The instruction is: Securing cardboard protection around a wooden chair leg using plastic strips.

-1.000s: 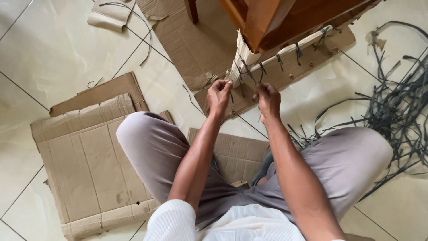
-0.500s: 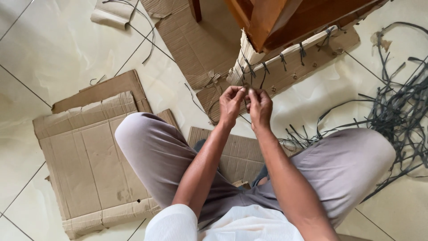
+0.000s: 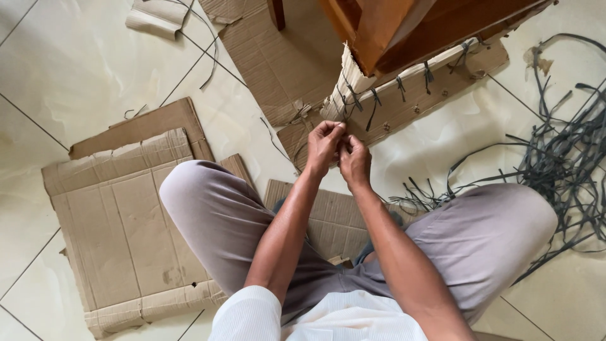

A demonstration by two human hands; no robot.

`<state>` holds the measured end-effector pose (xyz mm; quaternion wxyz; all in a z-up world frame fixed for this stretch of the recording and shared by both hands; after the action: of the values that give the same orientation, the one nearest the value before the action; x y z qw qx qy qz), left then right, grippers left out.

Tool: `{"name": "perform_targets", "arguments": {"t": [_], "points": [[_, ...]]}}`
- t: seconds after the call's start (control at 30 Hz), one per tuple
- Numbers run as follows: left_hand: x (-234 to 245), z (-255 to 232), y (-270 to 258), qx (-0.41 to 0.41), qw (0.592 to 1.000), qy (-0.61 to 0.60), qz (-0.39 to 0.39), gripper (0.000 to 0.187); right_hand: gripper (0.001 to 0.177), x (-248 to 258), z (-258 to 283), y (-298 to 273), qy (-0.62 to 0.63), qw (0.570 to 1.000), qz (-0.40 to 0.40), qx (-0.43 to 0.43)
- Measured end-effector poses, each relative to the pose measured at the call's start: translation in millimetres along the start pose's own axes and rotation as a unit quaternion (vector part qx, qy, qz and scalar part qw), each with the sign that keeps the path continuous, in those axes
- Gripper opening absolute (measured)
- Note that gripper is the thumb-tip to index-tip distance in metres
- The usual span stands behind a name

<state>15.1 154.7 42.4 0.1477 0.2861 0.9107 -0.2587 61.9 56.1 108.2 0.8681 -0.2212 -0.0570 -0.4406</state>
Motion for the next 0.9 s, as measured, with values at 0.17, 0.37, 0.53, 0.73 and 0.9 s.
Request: {"name": "perform_targets", "arguments": {"t": [0.17, 0.37, 0.53, 0.73, 0.9], "points": [[12, 2, 3, -0.029, 0.999, 0.046, -0.007, 0.014, 0.013, -6, -12, 6, -0.024, 0.999, 0.009, 0.039], [11, -23, -11, -0.046, 0.997, 0.054, -0.009, 0.015, 0.013, -8, 0, -1, -0.042, 0.998, 0.010, 0.056], [10, -36, -18, 0.000, 0.997, 0.068, 0.028, 0.013, 0.014, -10, -20, 6, -0.029, 0.999, 0.022, 0.029], [8, -56, -27, -0.017, 0.979, 0.202, 0.028, 0.015, 0.015, -5, -14, 3, -0.087, 0.995, 0.011, 0.047], [6, -77, -33, -0.020, 0.942, 0.333, -0.025, 0.020, 0.015, 18, 9, 1, -0.033, 0.981, -0.113, 0.156]]}}
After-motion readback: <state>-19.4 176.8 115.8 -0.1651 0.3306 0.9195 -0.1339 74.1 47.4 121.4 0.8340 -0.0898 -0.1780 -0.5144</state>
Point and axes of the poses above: each hand's wrist, its own y-axis towards the middle knuckle, its own x-axis out of the back of the hand, z = x × y, the point moved 6 cm from there along y, towards the middle knuckle, and after that the axes turned 2 degrees about -x, right-handed, at the moved point
